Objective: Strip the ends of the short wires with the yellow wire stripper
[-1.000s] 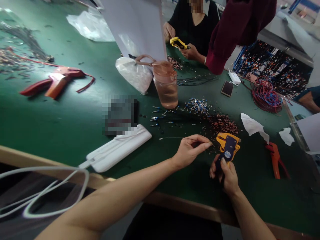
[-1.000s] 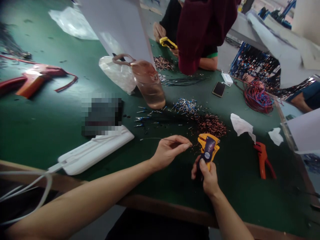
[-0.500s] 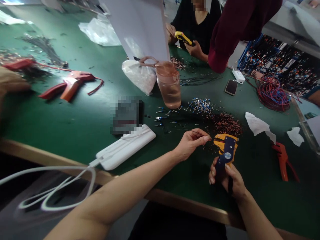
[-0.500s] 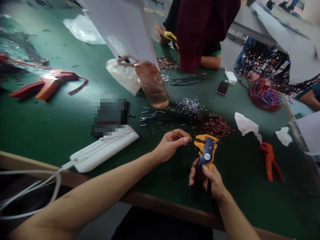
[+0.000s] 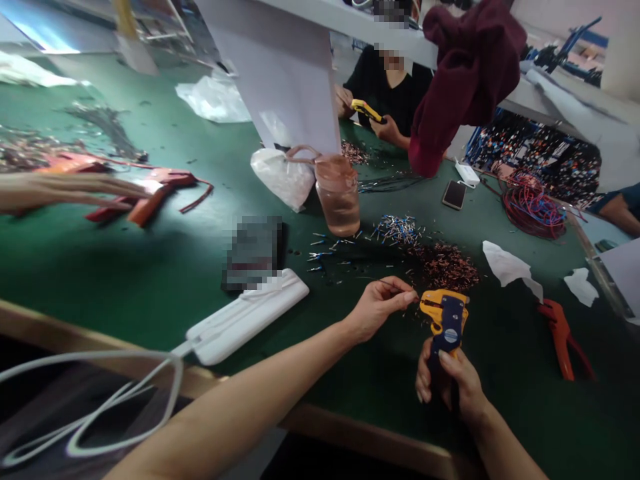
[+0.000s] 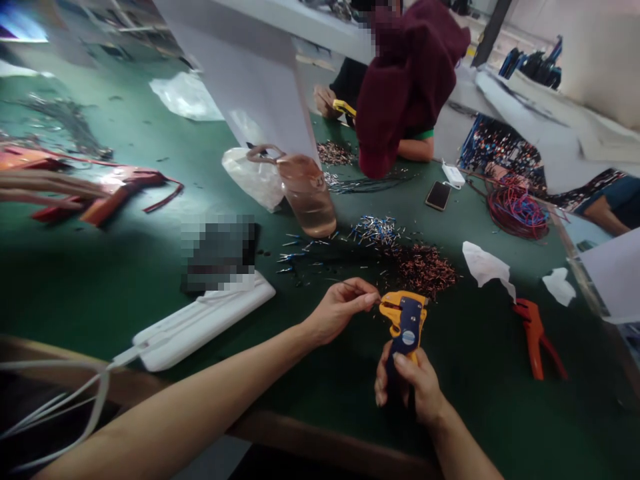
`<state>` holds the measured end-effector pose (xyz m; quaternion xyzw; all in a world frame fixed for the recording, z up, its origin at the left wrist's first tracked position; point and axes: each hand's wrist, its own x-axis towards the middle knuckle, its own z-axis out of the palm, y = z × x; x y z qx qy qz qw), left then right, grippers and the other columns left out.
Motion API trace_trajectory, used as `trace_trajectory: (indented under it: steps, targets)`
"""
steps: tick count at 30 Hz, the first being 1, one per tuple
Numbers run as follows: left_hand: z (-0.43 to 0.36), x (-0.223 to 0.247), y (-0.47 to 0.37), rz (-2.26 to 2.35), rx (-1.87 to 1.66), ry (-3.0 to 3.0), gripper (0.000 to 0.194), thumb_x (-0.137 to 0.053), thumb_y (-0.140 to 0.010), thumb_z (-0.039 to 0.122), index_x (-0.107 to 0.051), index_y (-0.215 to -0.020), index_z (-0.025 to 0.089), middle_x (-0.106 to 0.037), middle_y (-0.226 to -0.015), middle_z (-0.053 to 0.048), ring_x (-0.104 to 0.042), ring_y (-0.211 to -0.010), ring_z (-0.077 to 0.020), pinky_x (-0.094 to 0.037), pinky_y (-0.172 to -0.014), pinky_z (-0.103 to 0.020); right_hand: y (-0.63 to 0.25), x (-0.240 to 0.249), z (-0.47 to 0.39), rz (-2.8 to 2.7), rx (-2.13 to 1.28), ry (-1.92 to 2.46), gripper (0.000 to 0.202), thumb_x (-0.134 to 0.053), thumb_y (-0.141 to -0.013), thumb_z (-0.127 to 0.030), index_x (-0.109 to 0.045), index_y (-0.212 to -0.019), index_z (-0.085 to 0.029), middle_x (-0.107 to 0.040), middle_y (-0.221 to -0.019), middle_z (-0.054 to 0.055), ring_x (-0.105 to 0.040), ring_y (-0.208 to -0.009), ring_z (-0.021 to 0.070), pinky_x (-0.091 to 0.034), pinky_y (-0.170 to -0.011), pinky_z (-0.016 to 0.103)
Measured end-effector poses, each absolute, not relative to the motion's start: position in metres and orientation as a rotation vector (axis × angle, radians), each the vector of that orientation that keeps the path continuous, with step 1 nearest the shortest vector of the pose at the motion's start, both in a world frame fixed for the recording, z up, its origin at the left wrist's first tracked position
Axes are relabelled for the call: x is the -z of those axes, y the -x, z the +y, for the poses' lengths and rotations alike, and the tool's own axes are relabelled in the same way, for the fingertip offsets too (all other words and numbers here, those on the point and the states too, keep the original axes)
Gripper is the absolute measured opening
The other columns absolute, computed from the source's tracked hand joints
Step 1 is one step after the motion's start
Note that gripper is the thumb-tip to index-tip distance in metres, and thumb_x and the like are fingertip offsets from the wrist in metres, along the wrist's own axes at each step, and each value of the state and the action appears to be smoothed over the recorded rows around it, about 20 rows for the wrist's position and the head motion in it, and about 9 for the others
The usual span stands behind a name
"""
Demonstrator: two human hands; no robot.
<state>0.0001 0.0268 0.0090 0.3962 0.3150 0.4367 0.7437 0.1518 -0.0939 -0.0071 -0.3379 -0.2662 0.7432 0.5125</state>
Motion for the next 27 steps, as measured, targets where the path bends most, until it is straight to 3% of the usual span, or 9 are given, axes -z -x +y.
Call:
trace_trajectory:
  steps: [9, 12, 17, 23, 27]
  targets:
    - [0.025, -0.01, 0.001, 0.692, -0.941, -0.874, 0.038, -0.087, -0.055, 0.044, -0.068, -0.065, 0.013, -0.063, -0.058, 0.001, -0.05, -0.054, -0.0078, -0.04, -0.056, -0.022, -0.15, 0.015, -0.096, -0.667, -1.728, 0.909, 0.036, -0.067, -0.082, -0.05, -0.052, -0.076, -0.018, -0.048, -0.045, -0.007, -0.036, -0.029, 0.005, -0.03, -0.033, 0.018]
    - [0.027, -0.01, 0.0, 0.703, -0.941, -0.9, 0.038, -0.087, -0.055, 0.045, -0.068, -0.065, 0.014, -0.064, -0.058, 0.001, -0.05, -0.054, -0.008, -0.04, -0.056, -0.022, -0.151, 0.015, -0.094, -0.69, -1.679, 0.942, 0.034, -0.067, -0.083, -0.047, -0.054, -0.076, -0.017, -0.049, -0.045, -0.007, -0.037, -0.03, 0.0054, -0.03, -0.033, 0.018]
    - [0.033, -0.007, 0.0, 0.736, -1.037, -0.853, 0.035, -0.088, -0.054, 0.042, -0.069, -0.065, 0.015, -0.07, -0.065, -0.001, -0.051, -0.054, -0.0072, -0.042, -0.057, -0.022, -0.155, 0.012, -0.089, -0.728, -1.59, 0.993, 0.033, -0.071, -0.08, -0.045, -0.063, -0.091, -0.015, -0.064, -0.067, 0.002, -0.06, -0.054, 0.0149, -0.049, -0.053, 0.028]
    - [0.032, -0.009, 0.0, 0.777, -1.093, -0.873, 0.032, -0.087, -0.055, 0.039, -0.07, -0.066, 0.015, -0.07, -0.064, -0.001, -0.054, -0.055, -0.0075, -0.043, -0.054, -0.02, -0.158, 0.007, -0.09, -0.828, -1.506, 1.042, 0.031, -0.065, -0.086, -0.041, -0.064, -0.106, -0.018, -0.069, -0.089, 0.006, -0.066, -0.077, 0.0212, -0.051, -0.075, 0.036]
    - [0.023, -0.007, -0.002, 0.819, -1.09, -0.966, 0.028, -0.085, -0.057, 0.037, -0.07, -0.067, 0.016, -0.067, -0.059, 0.0, -0.056, -0.054, -0.0092, -0.044, -0.052, -0.021, -0.158, 0.004, -0.092, -0.914, -1.431, 1.115, 0.03, -0.065, -0.086, -0.042, -0.065, -0.105, -0.019, -0.069, -0.09, 0.006, -0.066, -0.079, 0.0221, -0.051, -0.078, 0.037]
